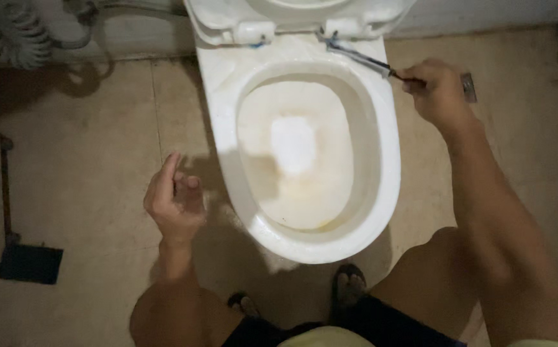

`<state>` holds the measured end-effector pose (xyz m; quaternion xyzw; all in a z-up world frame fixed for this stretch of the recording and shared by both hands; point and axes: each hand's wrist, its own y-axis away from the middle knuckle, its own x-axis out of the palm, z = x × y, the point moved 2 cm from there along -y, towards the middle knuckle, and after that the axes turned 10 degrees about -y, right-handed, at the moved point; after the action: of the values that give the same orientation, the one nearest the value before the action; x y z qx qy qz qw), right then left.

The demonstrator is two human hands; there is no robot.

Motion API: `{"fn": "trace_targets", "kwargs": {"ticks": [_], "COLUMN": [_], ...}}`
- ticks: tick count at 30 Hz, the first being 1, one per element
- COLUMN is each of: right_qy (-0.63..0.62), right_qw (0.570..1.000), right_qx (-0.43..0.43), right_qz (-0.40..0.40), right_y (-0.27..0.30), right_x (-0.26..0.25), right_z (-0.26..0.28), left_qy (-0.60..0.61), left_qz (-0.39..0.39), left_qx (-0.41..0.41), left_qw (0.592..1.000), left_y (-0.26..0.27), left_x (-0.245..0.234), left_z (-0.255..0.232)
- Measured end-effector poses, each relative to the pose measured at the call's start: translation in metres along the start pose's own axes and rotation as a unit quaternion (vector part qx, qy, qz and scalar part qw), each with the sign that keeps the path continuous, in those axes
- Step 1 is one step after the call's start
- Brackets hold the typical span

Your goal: The person scrubs the inside of a toilet bowl with a small brush, then uses a long-handled toilet brush to scrub the bowl and the floor around the base. The task involves repeated scrubbing motions and tool switching.

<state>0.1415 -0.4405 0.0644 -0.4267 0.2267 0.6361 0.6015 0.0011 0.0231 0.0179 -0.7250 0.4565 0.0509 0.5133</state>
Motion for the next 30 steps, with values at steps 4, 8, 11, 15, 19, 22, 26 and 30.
{"fn": "trace_targets", "kwargs": {"ticks": [4, 8, 11, 15, 19, 22, 26, 30], "right_qy": [-0.012, -0.074, -0.004, 0.013, 0.021, -0.003, 0.002, 0.014], "right_qw": [0.998, 0.997, 0.996, 0.995, 0.999, 0.994, 0.998, 0.994], "right_qx": [-0.062, 0.022, 0.084, 0.101, -0.026, 0.106, 0.047, 0.096], "right_qz": [-0.017, -0.006, -0.022, -0.008, -0.016, 0.017, -0.052, -0.047], "right_y": [-0.021, -0.024, 0.006, -0.008, -0.045, -0.015, 0.025, 0.004], "right_x": [0.023, 0.015, -0.012, 0.004, 0.027, 0.008, -0.041, -0.046], "right_z": [0.017, 0.02, 0.021, 0.036, 0.037, 0.016, 0.018, 0.02], "left_qy": [-0.009, 0.003, 0.017, 0.005, -0.009, -0.058, -0.064, -0.072], "left_qz": [0.019, -0.006, -0.02, -0.039, -0.045, 0.002, -0.01, -0.024], "left_qx": [-0.005, -0.001, -0.008, 0.007, 0.005, -0.009, -0.014, 0.007], "left_qw": [1.0, 1.0, 1.0, 0.999, 0.999, 0.998, 0.998, 0.997], "left_y": [-0.003, -0.004, -0.002, -0.001, -0.001, 0.004, 0.005, 0.003], "left_x": [0.0, 0.0, -0.004, 0.0, 0.007, 0.003, -0.006, -0.002], "left_z": [-0.009, -0.007, 0.002, 0.001, 0.0, 0.0, 0.004, 0.001]}}
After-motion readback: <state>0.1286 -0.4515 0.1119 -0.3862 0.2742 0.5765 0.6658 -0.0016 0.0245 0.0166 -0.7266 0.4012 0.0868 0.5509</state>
